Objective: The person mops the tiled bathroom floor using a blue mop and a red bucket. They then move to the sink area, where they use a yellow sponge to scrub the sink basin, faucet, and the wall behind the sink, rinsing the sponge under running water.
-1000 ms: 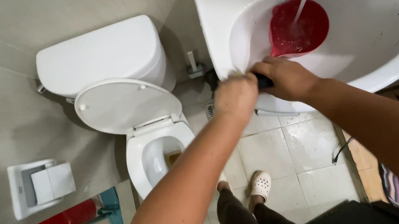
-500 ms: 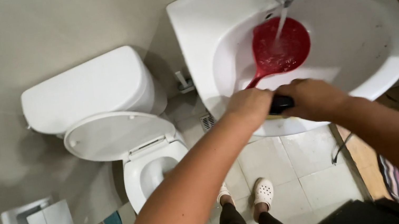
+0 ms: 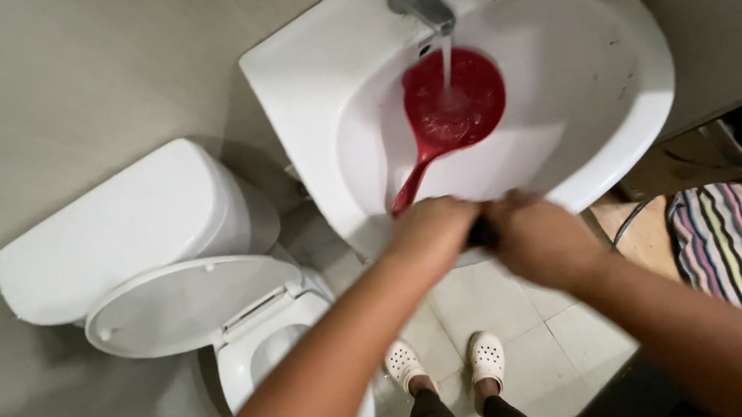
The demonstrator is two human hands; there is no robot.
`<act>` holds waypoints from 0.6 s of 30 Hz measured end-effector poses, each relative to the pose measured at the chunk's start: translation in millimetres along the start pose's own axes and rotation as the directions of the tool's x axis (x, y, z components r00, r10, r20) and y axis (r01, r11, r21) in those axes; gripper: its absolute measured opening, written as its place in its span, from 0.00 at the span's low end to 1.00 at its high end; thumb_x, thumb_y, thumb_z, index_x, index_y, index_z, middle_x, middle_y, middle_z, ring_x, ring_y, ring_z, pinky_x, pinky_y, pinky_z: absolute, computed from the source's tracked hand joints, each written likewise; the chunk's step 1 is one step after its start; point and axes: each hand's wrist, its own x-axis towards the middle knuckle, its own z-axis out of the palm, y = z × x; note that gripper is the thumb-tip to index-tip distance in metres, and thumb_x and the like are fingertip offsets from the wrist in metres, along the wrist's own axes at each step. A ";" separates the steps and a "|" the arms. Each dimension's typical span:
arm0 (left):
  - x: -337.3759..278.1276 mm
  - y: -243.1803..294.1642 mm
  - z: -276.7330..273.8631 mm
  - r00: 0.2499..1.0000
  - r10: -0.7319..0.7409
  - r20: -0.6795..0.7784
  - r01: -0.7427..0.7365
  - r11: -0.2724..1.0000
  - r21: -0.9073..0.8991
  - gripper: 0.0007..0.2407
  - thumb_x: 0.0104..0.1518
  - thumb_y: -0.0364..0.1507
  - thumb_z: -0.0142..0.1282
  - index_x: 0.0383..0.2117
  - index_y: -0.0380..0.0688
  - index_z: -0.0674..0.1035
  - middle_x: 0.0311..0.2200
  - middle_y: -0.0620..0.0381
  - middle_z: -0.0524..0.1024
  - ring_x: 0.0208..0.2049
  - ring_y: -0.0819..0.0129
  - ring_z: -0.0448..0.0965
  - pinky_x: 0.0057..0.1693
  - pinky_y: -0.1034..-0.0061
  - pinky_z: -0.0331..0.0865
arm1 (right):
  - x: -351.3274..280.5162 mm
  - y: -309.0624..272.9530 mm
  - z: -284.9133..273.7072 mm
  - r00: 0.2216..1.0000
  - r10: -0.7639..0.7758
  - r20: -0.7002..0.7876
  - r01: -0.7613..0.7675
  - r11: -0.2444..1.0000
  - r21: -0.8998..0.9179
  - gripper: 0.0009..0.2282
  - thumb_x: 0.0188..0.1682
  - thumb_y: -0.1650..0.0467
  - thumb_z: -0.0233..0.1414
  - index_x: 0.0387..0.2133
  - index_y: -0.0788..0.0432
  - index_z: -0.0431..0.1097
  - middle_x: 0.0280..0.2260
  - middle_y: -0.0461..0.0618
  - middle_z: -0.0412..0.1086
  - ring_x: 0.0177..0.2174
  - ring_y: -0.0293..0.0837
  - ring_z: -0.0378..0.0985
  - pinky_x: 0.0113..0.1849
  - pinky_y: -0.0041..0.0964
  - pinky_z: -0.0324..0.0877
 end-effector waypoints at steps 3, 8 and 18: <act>63.9 20.8 49.6 0.947 0.186 -0.264 -0.213 0.974 -0.076 0.07 0.54 0.27 0.52 0.33 0.46 0.83 0.39 0.47 0.82 0.43 0.48 0.82 0.49 0.56 0.74 | -4.8 52.4 -10.1 0.981 0.192 0.012 -0.189 0.972 -0.139 0.16 0.52 0.58 0.52 0.47 0.54 0.71 0.46 0.58 0.72 0.44 0.55 0.78 0.44 0.50 0.76; 102.7 53.0 53.2 0.974 0.103 -0.203 -0.113 0.993 -0.041 0.08 0.53 0.28 0.53 0.34 0.49 0.84 0.40 0.49 0.83 0.44 0.52 0.84 0.51 0.59 0.76 | -9.1 70.6 -24.2 0.972 0.222 -0.077 -0.235 0.936 -0.263 0.18 0.52 0.58 0.49 0.51 0.52 0.71 0.45 0.58 0.73 0.43 0.54 0.80 0.44 0.48 0.77; 11.7 -32.8 -10.2 0.982 -0.125 0.140 0.128 0.992 -0.013 0.11 0.42 0.35 0.67 0.32 0.49 0.84 0.35 0.47 0.83 0.40 0.51 0.83 0.49 0.60 0.75 | 30.5 0.6 -4.2 0.999 -0.025 0.031 0.026 0.999 -0.033 0.20 0.43 0.55 0.58 0.48 0.45 0.74 0.40 0.53 0.74 0.44 0.53 0.76 0.47 0.48 0.72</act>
